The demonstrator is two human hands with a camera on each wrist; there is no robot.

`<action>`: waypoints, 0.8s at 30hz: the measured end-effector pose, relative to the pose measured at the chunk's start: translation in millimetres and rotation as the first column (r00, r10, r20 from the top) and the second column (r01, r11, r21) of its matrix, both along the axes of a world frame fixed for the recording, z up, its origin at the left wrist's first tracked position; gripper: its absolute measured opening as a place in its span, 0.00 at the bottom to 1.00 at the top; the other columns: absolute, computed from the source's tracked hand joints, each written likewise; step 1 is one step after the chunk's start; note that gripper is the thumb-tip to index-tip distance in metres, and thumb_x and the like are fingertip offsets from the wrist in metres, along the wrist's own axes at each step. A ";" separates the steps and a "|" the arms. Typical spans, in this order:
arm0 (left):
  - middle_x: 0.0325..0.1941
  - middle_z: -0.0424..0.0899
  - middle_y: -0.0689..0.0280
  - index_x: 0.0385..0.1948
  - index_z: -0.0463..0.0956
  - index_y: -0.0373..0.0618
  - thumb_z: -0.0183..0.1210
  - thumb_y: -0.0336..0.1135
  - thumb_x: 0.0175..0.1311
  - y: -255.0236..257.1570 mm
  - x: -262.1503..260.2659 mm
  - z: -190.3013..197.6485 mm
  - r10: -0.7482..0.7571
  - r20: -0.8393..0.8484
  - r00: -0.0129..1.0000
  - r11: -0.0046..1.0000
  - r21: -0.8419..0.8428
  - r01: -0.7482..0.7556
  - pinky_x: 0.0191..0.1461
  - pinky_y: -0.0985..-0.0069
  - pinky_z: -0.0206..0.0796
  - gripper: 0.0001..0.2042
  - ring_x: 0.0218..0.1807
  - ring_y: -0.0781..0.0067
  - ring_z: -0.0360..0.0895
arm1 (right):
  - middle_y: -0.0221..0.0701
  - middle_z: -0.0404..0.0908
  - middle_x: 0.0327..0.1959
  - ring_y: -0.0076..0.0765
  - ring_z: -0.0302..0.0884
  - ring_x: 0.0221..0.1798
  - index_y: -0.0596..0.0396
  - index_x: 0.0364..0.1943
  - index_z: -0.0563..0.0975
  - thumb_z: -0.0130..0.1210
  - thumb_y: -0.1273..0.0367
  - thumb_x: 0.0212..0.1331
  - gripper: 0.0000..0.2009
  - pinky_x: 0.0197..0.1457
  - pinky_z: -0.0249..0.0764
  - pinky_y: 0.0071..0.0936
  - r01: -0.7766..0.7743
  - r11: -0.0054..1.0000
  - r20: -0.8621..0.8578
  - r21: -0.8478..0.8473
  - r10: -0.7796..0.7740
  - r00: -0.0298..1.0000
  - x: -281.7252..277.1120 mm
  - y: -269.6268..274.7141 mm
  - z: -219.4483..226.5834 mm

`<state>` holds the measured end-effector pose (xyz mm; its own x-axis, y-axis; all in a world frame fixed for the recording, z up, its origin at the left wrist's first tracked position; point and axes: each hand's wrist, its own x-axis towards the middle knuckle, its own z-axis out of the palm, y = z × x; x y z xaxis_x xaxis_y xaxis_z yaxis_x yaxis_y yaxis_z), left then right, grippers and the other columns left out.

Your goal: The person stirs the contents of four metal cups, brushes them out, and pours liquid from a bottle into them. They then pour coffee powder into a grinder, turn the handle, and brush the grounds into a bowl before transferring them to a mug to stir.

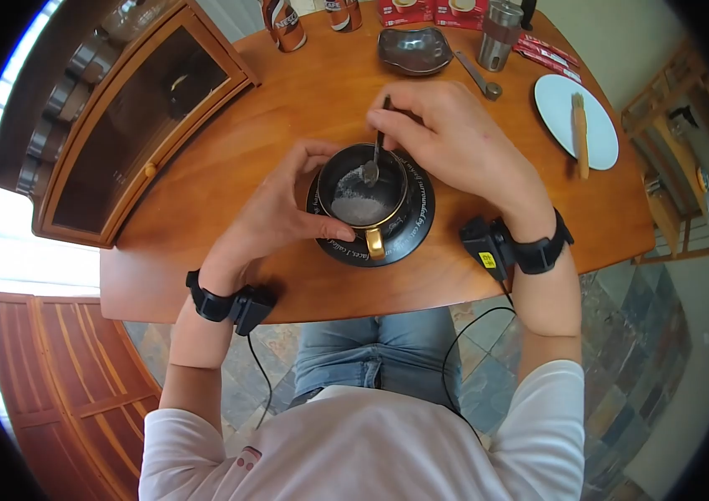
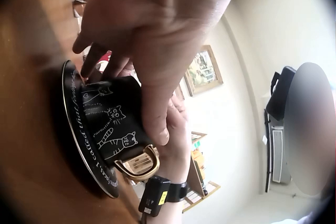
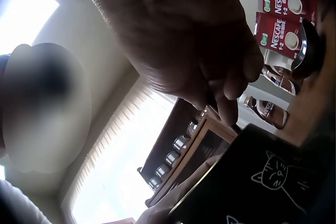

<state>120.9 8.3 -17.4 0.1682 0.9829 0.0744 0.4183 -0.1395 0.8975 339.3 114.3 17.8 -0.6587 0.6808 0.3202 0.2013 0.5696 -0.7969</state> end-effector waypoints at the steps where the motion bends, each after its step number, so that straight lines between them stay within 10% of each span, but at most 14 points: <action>1: 0.58 0.78 0.58 0.64 0.63 0.42 0.80 0.37 0.40 0.8 -3.1 1.9 -0.027 -0.009 1.000 1.000 -0.003 0.027 0.68 0.68 0.64 0.45 0.62 0.60 0.74 | 0.32 0.81 0.22 0.26 0.77 0.25 0.61 0.33 0.80 0.54 0.66 0.66 0.11 0.30 0.70 0.24 -0.042 0.999 -0.003 0.017 0.042 0.999 3.4 0.9 0.9; 7: 0.61 0.75 0.61 0.67 0.64 0.46 0.77 0.33 0.43 2.2 -18.0 4.1 -0.121 -0.124 0.985 0.978 0.156 0.140 0.69 0.68 0.62 0.44 0.66 0.64 0.70 | 0.30 0.83 0.27 0.25 0.79 0.30 0.61 0.37 0.80 0.55 0.70 0.67 0.08 0.37 0.74 0.23 -0.339 0.911 0.004 -0.234 0.350 0.937 10.8 -10.7 16.2; 15: 0.73 0.66 0.61 0.75 0.51 0.53 0.76 0.33 0.45 -5.5 -18.3 3.5 -0.120 0.178 0.977 0.990 -0.058 0.132 0.78 0.64 0.49 0.52 0.76 0.62 0.58 | 0.29 0.83 0.28 0.23 0.79 0.31 0.61 0.38 0.81 0.55 0.70 0.67 0.07 0.37 0.74 0.21 -0.145 0.989 0.073 0.016 0.144 0.987 -3.0 -12.1 8.4; 24: 0.75 0.51 0.43 0.75 0.38 0.42 0.81 0.47 0.32 -24.4 23.5 -12.9 0.036 -0.259 0.965 0.957 0.287 0.042 0.78 0.52 0.44 0.68 0.77 0.44 0.49 | 0.29 0.82 0.28 0.21 0.78 0.32 0.61 0.38 0.80 0.54 0.70 0.68 0.08 0.36 0.73 0.20 -0.302 0.943 0.005 -0.143 0.306 0.952 -3.8 -15.6 8.0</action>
<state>144.4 -16.1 -30.4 0.2225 0.9254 0.3069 0.6296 -0.3767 0.6795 335.6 98.7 25.8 -0.8481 0.4835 0.2166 0.0580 0.4910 -0.8692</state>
